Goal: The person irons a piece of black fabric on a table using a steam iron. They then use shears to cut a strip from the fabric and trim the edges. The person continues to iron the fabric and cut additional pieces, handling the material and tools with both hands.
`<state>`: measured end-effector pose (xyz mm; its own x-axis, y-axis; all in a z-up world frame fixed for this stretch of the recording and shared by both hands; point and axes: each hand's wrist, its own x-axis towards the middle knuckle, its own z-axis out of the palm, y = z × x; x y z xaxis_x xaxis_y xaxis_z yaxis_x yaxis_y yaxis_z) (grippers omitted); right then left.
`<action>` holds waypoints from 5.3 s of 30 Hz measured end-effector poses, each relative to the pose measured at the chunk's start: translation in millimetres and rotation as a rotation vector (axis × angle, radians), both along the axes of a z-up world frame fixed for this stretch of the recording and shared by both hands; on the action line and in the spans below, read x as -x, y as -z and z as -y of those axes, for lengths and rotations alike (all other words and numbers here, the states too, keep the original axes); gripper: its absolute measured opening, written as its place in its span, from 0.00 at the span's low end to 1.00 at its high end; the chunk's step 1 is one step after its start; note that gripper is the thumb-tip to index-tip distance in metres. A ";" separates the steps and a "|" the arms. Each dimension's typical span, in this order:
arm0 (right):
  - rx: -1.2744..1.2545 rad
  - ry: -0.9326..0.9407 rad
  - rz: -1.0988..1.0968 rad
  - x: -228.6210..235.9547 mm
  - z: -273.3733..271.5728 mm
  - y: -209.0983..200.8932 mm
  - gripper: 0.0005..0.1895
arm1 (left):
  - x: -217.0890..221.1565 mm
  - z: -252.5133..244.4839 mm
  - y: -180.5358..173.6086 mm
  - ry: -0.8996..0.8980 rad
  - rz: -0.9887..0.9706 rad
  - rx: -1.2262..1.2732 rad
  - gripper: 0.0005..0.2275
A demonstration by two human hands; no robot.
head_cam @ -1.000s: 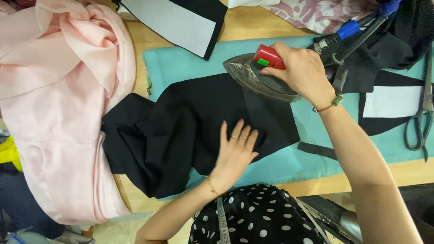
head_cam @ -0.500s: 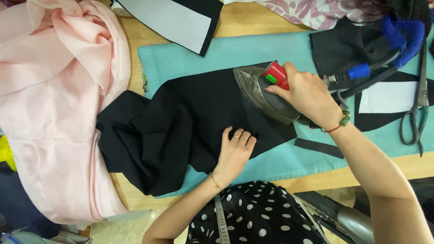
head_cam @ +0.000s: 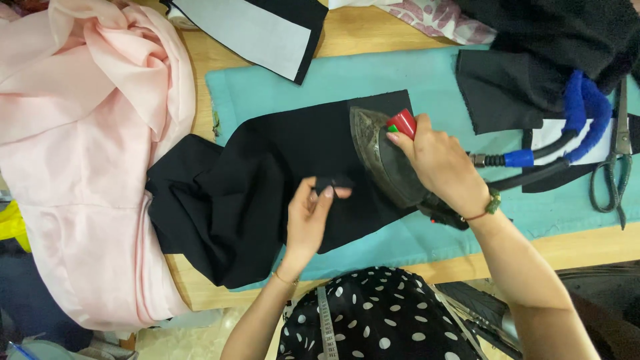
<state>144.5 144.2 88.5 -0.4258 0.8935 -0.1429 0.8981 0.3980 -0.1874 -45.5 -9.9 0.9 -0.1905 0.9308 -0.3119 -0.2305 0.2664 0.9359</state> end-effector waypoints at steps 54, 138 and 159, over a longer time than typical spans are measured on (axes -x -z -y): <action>0.229 0.469 0.202 -70.3 66.0 -112.8 0.15 | 91.7 -160.1 4.2 0.585 -0.181 0.000 0.13; -0.584 0.400 -0.015 -350.0 133.5 32.3 0.10 | 129.3 -153.2 79.2 0.367 -1.151 -0.013 0.07; -0.401 0.510 0.055 -525.3 61.9 138.1 0.25 | 111.7 -148.1 75.5 0.313 -1.301 0.001 0.10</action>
